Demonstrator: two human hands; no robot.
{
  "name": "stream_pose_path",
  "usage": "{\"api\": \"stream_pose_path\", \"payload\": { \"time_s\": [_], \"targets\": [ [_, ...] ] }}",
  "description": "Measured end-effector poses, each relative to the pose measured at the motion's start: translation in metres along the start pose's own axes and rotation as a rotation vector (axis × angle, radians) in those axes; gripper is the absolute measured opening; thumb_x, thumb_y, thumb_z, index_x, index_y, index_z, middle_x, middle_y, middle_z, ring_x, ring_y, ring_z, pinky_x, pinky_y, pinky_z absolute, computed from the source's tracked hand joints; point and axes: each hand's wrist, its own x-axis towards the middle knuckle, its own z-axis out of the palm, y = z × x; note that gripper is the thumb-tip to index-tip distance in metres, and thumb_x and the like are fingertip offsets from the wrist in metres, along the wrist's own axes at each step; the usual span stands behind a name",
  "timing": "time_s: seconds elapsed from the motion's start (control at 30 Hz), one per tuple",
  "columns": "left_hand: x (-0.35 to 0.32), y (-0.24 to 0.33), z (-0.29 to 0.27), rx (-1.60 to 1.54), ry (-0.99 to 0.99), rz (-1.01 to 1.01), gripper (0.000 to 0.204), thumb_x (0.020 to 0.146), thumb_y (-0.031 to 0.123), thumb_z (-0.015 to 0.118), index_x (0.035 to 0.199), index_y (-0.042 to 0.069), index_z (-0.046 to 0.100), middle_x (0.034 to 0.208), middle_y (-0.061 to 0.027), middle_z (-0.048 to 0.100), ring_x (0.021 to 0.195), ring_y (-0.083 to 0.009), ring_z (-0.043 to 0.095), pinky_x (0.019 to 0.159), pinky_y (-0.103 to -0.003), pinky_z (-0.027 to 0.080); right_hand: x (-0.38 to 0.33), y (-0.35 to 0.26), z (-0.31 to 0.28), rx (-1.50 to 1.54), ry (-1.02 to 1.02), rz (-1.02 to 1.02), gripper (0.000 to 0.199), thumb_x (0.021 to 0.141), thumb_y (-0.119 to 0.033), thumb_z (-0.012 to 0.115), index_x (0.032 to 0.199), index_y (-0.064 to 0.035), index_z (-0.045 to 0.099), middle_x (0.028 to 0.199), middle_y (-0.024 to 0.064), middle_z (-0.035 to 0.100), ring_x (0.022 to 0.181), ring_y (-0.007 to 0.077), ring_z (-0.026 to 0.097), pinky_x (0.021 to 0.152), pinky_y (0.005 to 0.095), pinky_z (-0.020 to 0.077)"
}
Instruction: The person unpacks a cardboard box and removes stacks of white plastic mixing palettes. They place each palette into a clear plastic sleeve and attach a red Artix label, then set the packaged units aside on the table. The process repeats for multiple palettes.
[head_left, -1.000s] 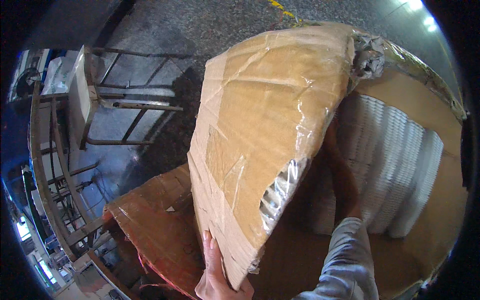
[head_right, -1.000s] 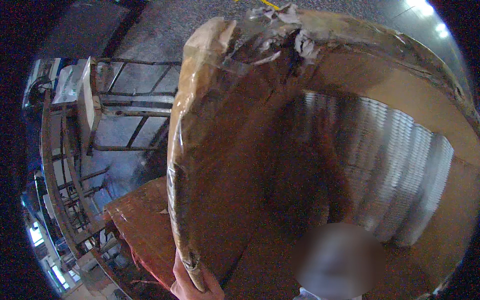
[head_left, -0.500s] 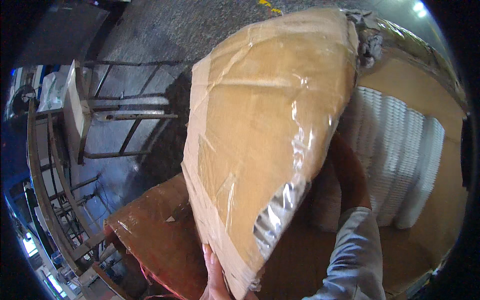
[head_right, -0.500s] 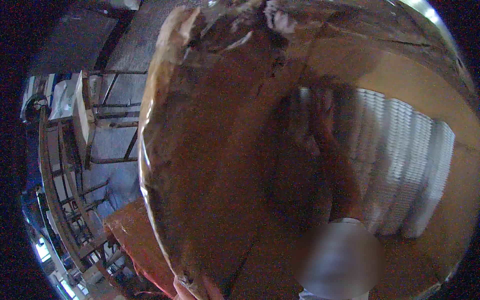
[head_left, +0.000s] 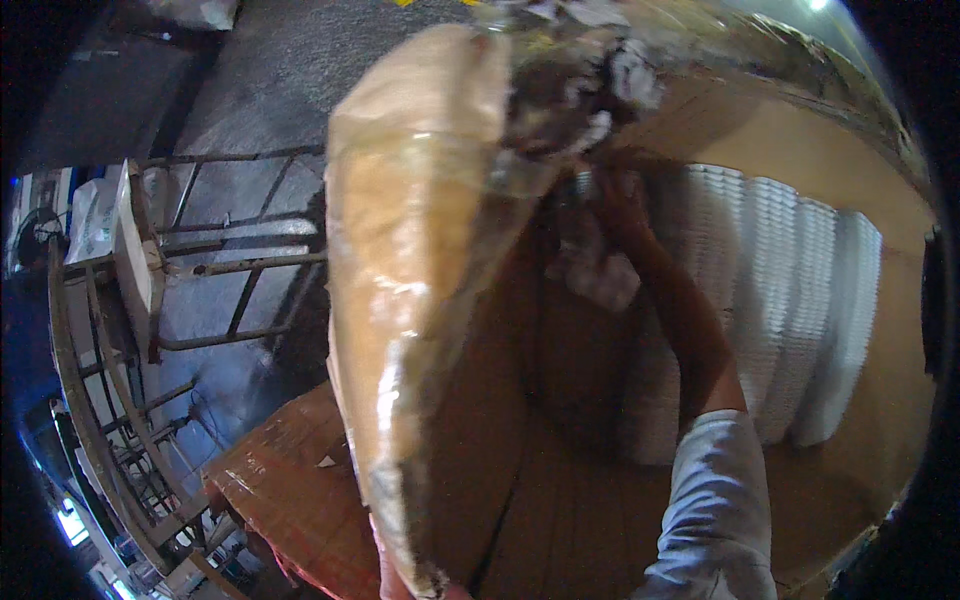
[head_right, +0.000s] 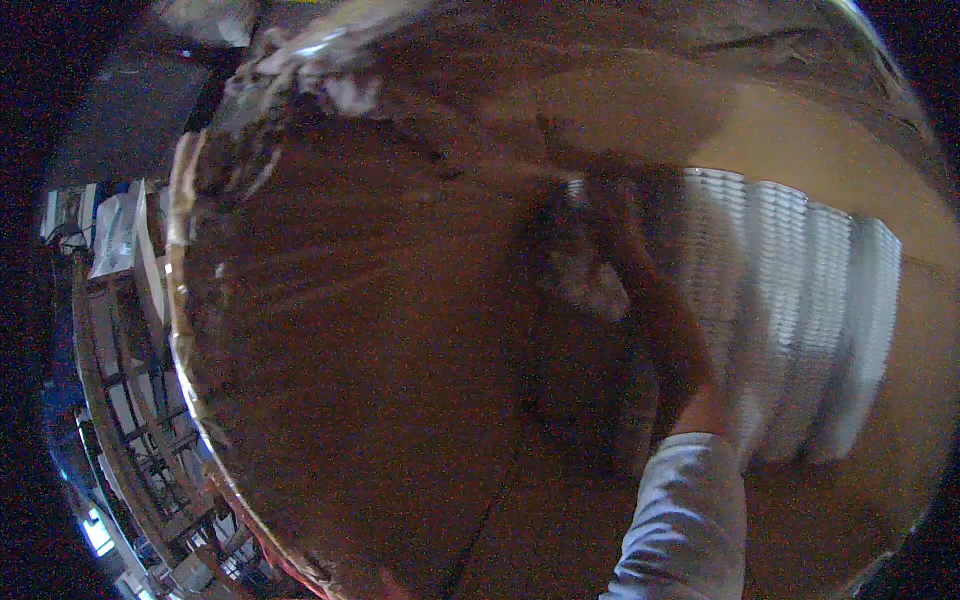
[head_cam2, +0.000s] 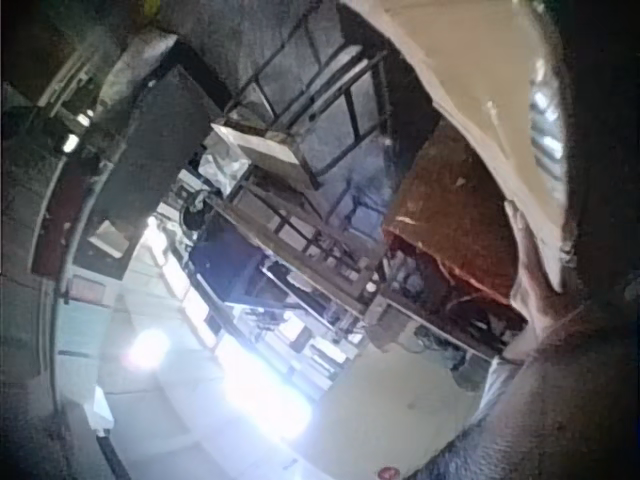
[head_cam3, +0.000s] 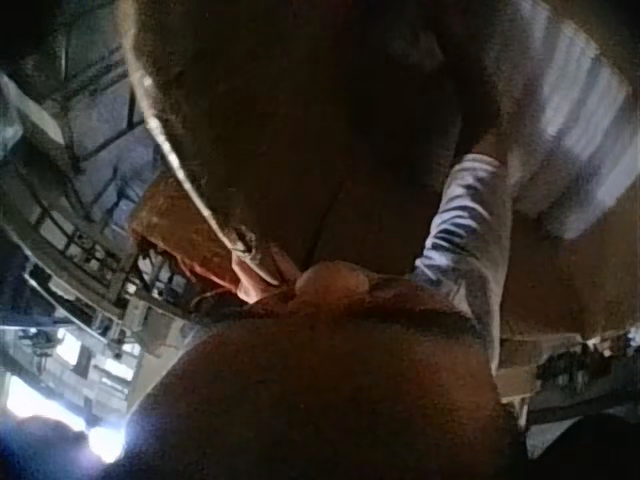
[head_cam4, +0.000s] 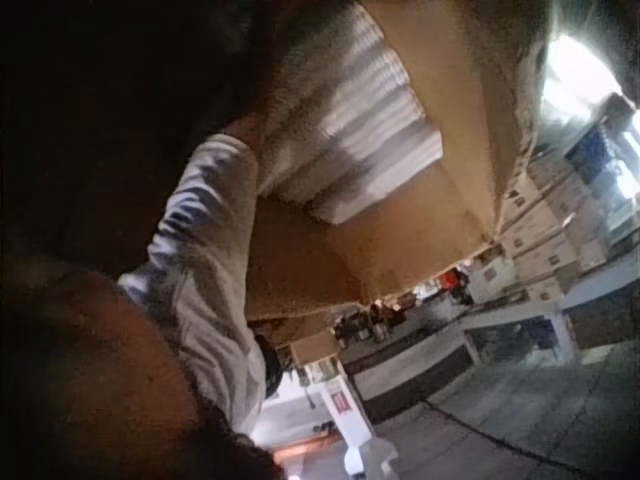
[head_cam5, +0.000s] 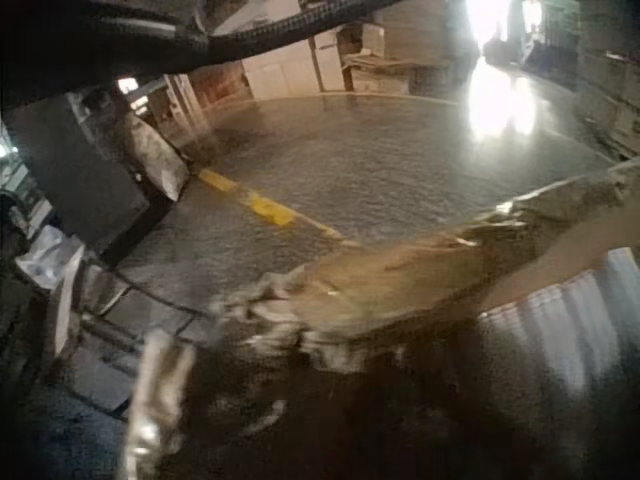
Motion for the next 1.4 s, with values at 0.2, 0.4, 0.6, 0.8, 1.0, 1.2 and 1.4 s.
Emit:
{"api": "stream_pose_path", "payload": {
  "time_s": [0.2, 0.4, 0.6, 0.8, 1.0, 1.2, 1.4],
  "targets": [
    [0.003, 0.008, 0.011, 0.089, 0.198, 0.047, 0.039, 0.082, 0.018, 0.060, 0.118, 0.003, 0.059, 0.088, -0.0192, 0.068, 0.069, -0.0280, 0.066, 0.060, -0.036, 0.053, 0.015, 0.005, 0.011, -0.033, 0.060, -0.041, 0.098, 0.040, -0.065, 0.078, 0.125, -0.0229, 0.054, 0.148, 0.0195, 0.021, 0.137, 0.0446, 0.014, 0.097, 0.0708, 0.0243],
    [0.013, 0.017, 0.007, 0.014, 0.235, 0.099, 0.041, 0.081, 0.017, 0.061, 0.120, 0.005, 0.059, 0.080, -0.0179, 0.068, 0.058, -0.0240, 0.064, 0.055, -0.034, 0.051, 0.013, 0.006, 0.022, -0.033, -0.029, -0.078, 0.105, 0.031, -0.067, 0.079, 0.127, -0.0314, 0.054, 0.150, 0.0200, 0.014, 0.135, 0.0503, 0.016, 0.091, 0.0762, 0.0253],
    [0.012, 0.015, 0.007, 0.030, 0.215, 0.082, 0.040, 0.082, 0.015, 0.059, 0.119, 0.002, 0.059, 0.081, -0.0192, 0.068, 0.059, -0.0245, 0.064, 0.055, -0.033, 0.051, 0.028, -0.003, 0.039, -0.054, 0.076, -0.010, 0.104, 0.035, -0.061, 0.076, 0.129, -0.0234, 0.052, 0.149, 0.0217, 0.017, 0.133, 0.0517, 0.018, 0.091, 0.0767, 0.0232],
    [0.009, 0.006, 0.003, 0.006, 0.093, 0.125, 0.045, 0.082, 0.014, 0.060, 0.124, -0.002, 0.052, 0.099, -0.0212, 0.062, 0.073, -0.0277, 0.065, 0.063, -0.033, 0.053, 0.045, 0.008, 0.079, 0.096, 0.175, 0.003, 0.067, 0.074, -0.034, 0.059, 0.134, -0.0096, 0.043, 0.147, 0.0191, 0.026, 0.137, 0.0396, 0.023, 0.097, 0.0712, 0.0216],
    [0.004, 0.003, -0.008, -0.046, -0.105, 0.065, 0.060, 0.083, 0.013, 0.059, 0.137, -0.003, 0.038, 0.131, -0.0249, 0.048, 0.096, -0.0316, 0.065, 0.072, -0.035, 0.054, 0.040, 0.013, 0.077, 0.297, 0.208, -0.203, 0.123, 0.033, -0.065, 0.080, 0.140, -0.0247, 0.037, 0.151, 0.0200, 0.012, 0.139, 0.0445, 0.005, 0.094, 0.0789, 0.0108],
    [0.007, 0.011, 0.009, -0.058, 0.217, 0.055, 0.040, 0.079, 0.014, 0.060, 0.114, -0.004, 0.060, 0.084, -0.0191, 0.068, 0.063, -0.0246, 0.064, 0.062, -0.031, 0.052, -0.003, -0.003, 0.073, 0.194, 0.160, -0.105, 0.118, 0.036, -0.061, 0.080, 0.139, -0.0228, 0.038, 0.147, 0.0189, 0.015, 0.135, 0.0426, 0.009, 0.093, 0.0754, 0.0139],
    [0.013, 0.007, 0.014, 0.021, 0.265, 0.179, 0.035, 0.079, 0.011, 0.060, 0.111, -0.003, 0.061, 0.077, -0.0181, 0.067, 0.060, -0.0243, 0.063, 0.058, -0.031, 0.051, -0.009, -0.011, 0.077, 0.189, 0.132, -0.077, 0.112, 0.039, -0.057, 0.079, 0.137, -0.0209, 0.039, 0.144, 0.0178, 0.019, 0.132, 0.0407, 0.013, 0.092, 0.0720, 0.0171]
  ]
}}
